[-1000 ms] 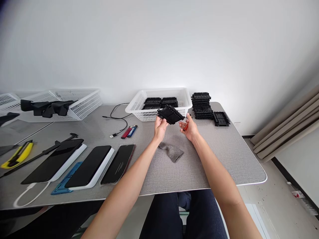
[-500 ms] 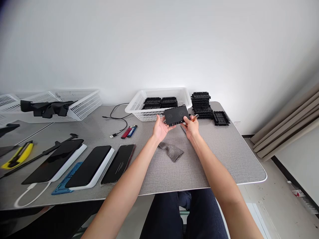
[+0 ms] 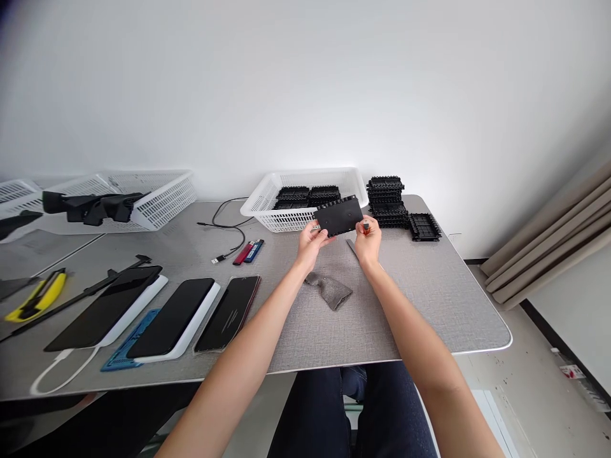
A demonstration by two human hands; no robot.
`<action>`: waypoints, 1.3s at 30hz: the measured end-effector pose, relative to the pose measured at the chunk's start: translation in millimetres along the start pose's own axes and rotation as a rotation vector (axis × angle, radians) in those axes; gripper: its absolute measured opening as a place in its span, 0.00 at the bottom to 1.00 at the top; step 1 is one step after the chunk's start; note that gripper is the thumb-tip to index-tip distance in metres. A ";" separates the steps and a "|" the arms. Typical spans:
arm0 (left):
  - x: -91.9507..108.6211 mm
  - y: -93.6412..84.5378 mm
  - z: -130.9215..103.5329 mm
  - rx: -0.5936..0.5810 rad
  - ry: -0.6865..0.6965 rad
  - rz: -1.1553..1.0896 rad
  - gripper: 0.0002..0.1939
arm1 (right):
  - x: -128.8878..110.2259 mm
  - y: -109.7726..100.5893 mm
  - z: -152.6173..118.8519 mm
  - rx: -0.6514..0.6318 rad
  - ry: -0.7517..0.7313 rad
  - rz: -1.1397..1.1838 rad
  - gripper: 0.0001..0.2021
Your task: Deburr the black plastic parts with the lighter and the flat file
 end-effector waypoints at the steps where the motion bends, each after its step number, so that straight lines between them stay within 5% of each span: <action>1: 0.3 -0.6 0.3 0.011 0.008 0.003 0.21 | -1.6 -0.5 -0.6 0.018 -0.039 -0.017 0.15; 8: -0.7 -7.4 3.5 0.087 0.076 0.047 0.24 | -21.5 0.3 -16.1 0.159 -0.474 -0.337 0.10; 12: -1.5 -12.1 5.5 0.114 0.113 0.062 0.24 | -26.4 1.3 -20.4 0.187 -0.508 -0.367 0.10; 20: 0.6 -9.8 5.1 0.106 0.142 0.009 0.27 | -4.3 25.0 -19.3 -0.222 0.047 -0.219 0.17; 25: 1.1 -4.6 3.9 0.069 0.141 0.029 0.23 | 4.3 33.2 -22.5 -0.377 0.266 -0.142 0.18; 39: 10.0 9.9 -3.1 -0.059 0.133 0.179 0.16 | 12.3 43.2 -34.1 -0.483 0.553 0.023 0.13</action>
Point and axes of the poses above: each hand's wrist, its own z-axis towards the middle knuckle, its own y-axis out of the palm, x = y × z, the point moved 5 cm from there along z, towards the middle knuckle, and after that the axes turned 3 degrees about y, right-handed, at the moved point
